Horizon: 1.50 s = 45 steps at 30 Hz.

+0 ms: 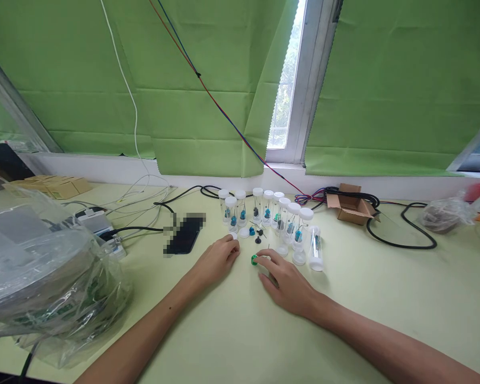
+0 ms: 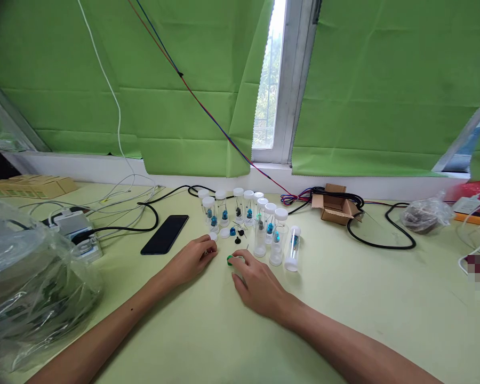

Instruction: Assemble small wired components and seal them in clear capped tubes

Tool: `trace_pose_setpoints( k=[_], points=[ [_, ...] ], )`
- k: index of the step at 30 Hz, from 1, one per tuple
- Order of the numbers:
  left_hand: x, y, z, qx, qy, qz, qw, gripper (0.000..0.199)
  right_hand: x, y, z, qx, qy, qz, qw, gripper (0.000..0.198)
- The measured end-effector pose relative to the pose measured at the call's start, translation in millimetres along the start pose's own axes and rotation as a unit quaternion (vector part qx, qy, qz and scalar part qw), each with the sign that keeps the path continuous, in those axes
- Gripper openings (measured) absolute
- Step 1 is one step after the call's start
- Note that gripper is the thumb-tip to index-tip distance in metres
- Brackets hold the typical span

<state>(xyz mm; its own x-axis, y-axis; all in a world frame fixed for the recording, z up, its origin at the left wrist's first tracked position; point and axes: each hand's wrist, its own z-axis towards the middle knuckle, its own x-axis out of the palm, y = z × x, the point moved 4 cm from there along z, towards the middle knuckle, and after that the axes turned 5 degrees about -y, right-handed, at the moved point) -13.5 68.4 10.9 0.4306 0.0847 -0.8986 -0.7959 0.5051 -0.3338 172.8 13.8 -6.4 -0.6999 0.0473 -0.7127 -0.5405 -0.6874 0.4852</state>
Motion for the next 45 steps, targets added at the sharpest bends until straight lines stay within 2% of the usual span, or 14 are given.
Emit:
trace_pose_setpoints(
  k=[8, 14, 22, 26, 37, 45],
  points=[
    [7.9, -20.9, -6.6, 0.049, 0.015, -0.028, 0.998, 0.025, -0.4, 0.4, -0.5, 0.004, -0.009, -0.008, 1.000, 0.033],
    [11.8, -23.1, -6.7, 0.057, 0.009, -0.040, 0.998, 0.025, -1.3, -3.0, 0.1, 0.030, -0.043, -0.027, 0.998, 0.037],
    [9.3, -25.1, -7.9, 0.056, 0.008, -0.038, 0.998, 0.023, -0.1, -6.2, -1.0, 0.084, -0.009, -0.083, 0.993, 0.042],
    [7.6, -26.4, -8.1, 0.059, 0.003, -0.044, 0.997, 0.022, 0.8, -4.8, 0.3, 0.086, 0.005, -0.090, 0.992, 0.037],
    [4.4, -25.5, -7.5, 0.025, -0.020, -0.062, 0.998, 0.025, -1.2, -4.3, 0.8, 0.071, -0.013, -0.082, 0.994, 0.027],
    [6.3, -26.8, -8.6, 0.031, -0.006, -0.048, 0.998, 0.018, -0.1, -6.0, 2.8, 0.081, -0.018, -0.097, 0.992, 0.020]
  ],
)
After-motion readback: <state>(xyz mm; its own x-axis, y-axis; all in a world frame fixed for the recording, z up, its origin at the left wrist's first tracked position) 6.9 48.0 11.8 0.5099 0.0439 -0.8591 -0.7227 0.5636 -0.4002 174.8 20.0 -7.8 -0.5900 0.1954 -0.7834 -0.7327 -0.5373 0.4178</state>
